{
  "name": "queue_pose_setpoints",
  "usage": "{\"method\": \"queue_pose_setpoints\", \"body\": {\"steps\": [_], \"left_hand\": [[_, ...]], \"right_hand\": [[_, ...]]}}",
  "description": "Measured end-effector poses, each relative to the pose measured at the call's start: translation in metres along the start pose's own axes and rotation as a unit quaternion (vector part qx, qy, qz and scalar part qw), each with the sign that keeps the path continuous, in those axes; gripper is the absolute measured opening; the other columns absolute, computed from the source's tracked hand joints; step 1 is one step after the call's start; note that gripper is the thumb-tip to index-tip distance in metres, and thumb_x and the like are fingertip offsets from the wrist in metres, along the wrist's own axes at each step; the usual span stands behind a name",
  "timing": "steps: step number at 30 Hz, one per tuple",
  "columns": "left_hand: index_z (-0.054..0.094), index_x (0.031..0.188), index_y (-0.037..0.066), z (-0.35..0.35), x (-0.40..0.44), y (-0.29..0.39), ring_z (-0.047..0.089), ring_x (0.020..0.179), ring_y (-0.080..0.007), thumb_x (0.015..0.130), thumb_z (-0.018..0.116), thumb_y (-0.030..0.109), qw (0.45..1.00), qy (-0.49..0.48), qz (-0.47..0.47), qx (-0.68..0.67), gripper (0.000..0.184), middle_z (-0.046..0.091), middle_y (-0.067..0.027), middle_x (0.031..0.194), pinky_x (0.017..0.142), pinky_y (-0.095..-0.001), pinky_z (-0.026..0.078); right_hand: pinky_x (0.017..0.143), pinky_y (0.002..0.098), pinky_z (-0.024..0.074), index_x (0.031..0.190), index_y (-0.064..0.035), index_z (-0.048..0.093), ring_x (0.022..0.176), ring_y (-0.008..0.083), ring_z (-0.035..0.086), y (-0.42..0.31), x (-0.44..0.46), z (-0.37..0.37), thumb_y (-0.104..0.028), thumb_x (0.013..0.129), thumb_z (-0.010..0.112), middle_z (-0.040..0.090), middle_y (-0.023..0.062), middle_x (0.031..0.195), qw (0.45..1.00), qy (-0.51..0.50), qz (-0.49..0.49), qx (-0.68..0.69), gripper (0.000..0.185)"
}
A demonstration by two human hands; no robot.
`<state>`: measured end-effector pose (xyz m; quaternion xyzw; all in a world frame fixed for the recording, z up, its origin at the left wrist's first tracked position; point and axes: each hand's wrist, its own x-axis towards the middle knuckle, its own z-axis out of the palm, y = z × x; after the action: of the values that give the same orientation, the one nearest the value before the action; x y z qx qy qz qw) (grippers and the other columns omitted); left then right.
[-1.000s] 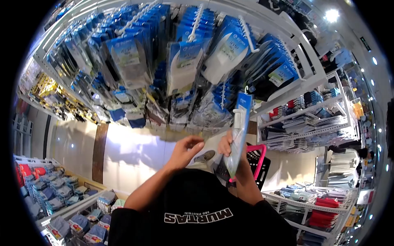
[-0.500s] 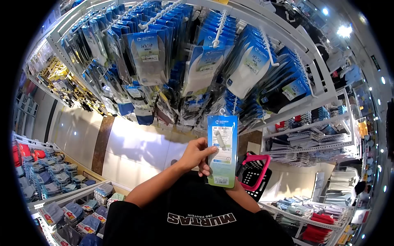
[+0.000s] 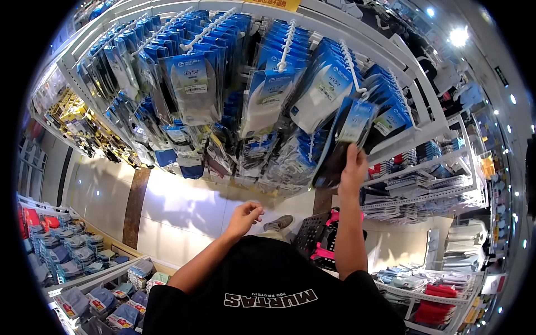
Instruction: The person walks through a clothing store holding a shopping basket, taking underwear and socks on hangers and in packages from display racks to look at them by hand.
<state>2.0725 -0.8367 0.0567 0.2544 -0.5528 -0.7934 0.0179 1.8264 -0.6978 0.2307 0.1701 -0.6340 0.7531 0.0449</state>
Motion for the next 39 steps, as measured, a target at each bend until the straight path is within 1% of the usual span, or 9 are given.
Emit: {"method": "queue_pose_setpoints", "body": {"steps": [6,9,10,12,16,17,26,31,39], "left_hand": [[0.063,0.104,0.004,-0.003,-0.003,-0.001,0.064,0.078,-0.0116,0.096,0.063,0.028,0.999,0.024,0.016,-0.015,0.026,0.068,-0.0039,0.093,0.068,-0.0268,0.050],[0.064,0.104,0.003,-0.010,-0.002,-0.013,0.062,0.073,-0.0102,0.096,0.063,0.026,0.999,0.045,0.010,-0.029,0.024,0.068,-0.0032,0.090,0.066,-0.0247,0.048],[0.064,0.104,0.004,-0.011,-0.003,-0.015,0.062,0.073,-0.0093,0.096,0.063,0.027,0.998,0.046,0.012,-0.039,0.025,0.068,-0.0028,0.091,0.065,-0.0243,0.048],[0.063,0.106,0.004,-0.015,-0.006,-0.013,0.064,0.076,-0.0102,0.097,0.063,0.027,0.999,0.045,-0.002,-0.028,0.025,0.069,-0.0042,0.093,0.068,-0.0246,0.050],[0.063,0.106,0.004,-0.023,-0.006,-0.020,0.064,0.077,-0.0102,0.097,0.062,0.027,0.997,0.068,-0.013,-0.028,0.026,0.068,-0.0043,0.093,0.068,-0.0243,0.050],[0.063,0.106,0.003,-0.026,-0.006,-0.025,0.064,0.077,-0.0102,0.097,0.062,0.027,0.997,0.072,-0.016,-0.029,0.026,0.068,-0.0043,0.093,0.068,-0.0243,0.050],[0.064,0.105,0.002,-0.025,-0.003,-0.025,0.062,0.075,-0.0097,0.096,0.062,0.027,0.998,0.048,-0.046,0.015,0.027,0.068,-0.0034,0.092,0.068,-0.0245,0.050],[0.064,0.102,0.001,-0.007,0.004,-0.020,0.061,0.074,-0.0102,0.095,0.062,0.025,0.998,0.010,-0.043,0.039,0.025,0.068,-0.0031,0.090,0.066,-0.0257,0.048],[0.064,0.103,0.002,0.001,0.004,-0.022,0.060,0.074,-0.0103,0.095,0.062,0.025,0.999,0.006,-0.038,0.028,0.024,0.068,-0.0031,0.090,0.066,-0.0256,0.047]], "right_hand": [[0.062,0.0249,0.0361,0.093,0.0011,0.058,0.069,0.0064,0.040,-0.018,0.044,0.020,-0.032,0.095,0.066,0.052,-0.0029,0.077,0.960,-0.021,-0.134,-0.246,0.034],[0.061,0.0260,0.0370,0.088,0.0014,0.058,0.067,0.0069,0.040,0.003,0.059,0.031,-0.030,0.096,0.065,0.050,-0.0017,0.071,0.961,-0.039,-0.165,-0.217,0.033],[0.061,0.0274,0.0381,0.089,0.0009,0.058,0.067,0.0086,0.042,0.010,0.060,0.033,-0.030,0.094,0.066,0.051,0.0002,0.071,0.969,-0.060,-0.139,-0.195,0.032],[0.064,0.0277,0.0398,0.090,0.0002,0.059,0.067,0.0109,0.046,0.021,0.058,0.030,-0.029,0.092,0.068,0.054,0.0031,0.073,0.939,-0.058,-0.048,-0.336,0.030],[0.084,0.0325,0.0476,0.108,0.0016,0.062,0.090,0.0217,0.062,0.058,0.033,0.012,-0.023,0.088,0.071,0.064,0.0122,0.095,0.947,-0.073,-0.113,-0.290,0.033],[0.089,0.0318,0.0475,0.114,0.0025,0.061,0.096,0.0210,0.061,0.078,0.026,0.000,-0.017,0.085,0.073,0.063,0.0124,0.103,0.967,-0.060,-0.060,-0.242,0.036],[0.083,0.0292,0.0499,0.122,0.0021,0.056,0.094,0.0152,0.060,0.142,-0.064,-0.072,-0.016,0.084,0.077,0.064,0.0083,0.104,0.979,-0.107,0.087,-0.147,0.047],[0.082,0.0297,0.0510,0.127,0.0005,0.056,0.096,0.0165,0.062,0.160,-0.071,-0.068,-0.018,0.082,0.079,0.064,0.0088,0.107,0.967,-0.083,0.140,-0.197,0.054],[0.076,0.0252,0.0461,0.115,0.0002,0.062,0.085,0.0087,0.059,0.164,-0.065,-0.057,-0.017,0.088,0.072,0.064,0.0021,0.094,0.967,-0.121,0.128,-0.183,0.033]]}}
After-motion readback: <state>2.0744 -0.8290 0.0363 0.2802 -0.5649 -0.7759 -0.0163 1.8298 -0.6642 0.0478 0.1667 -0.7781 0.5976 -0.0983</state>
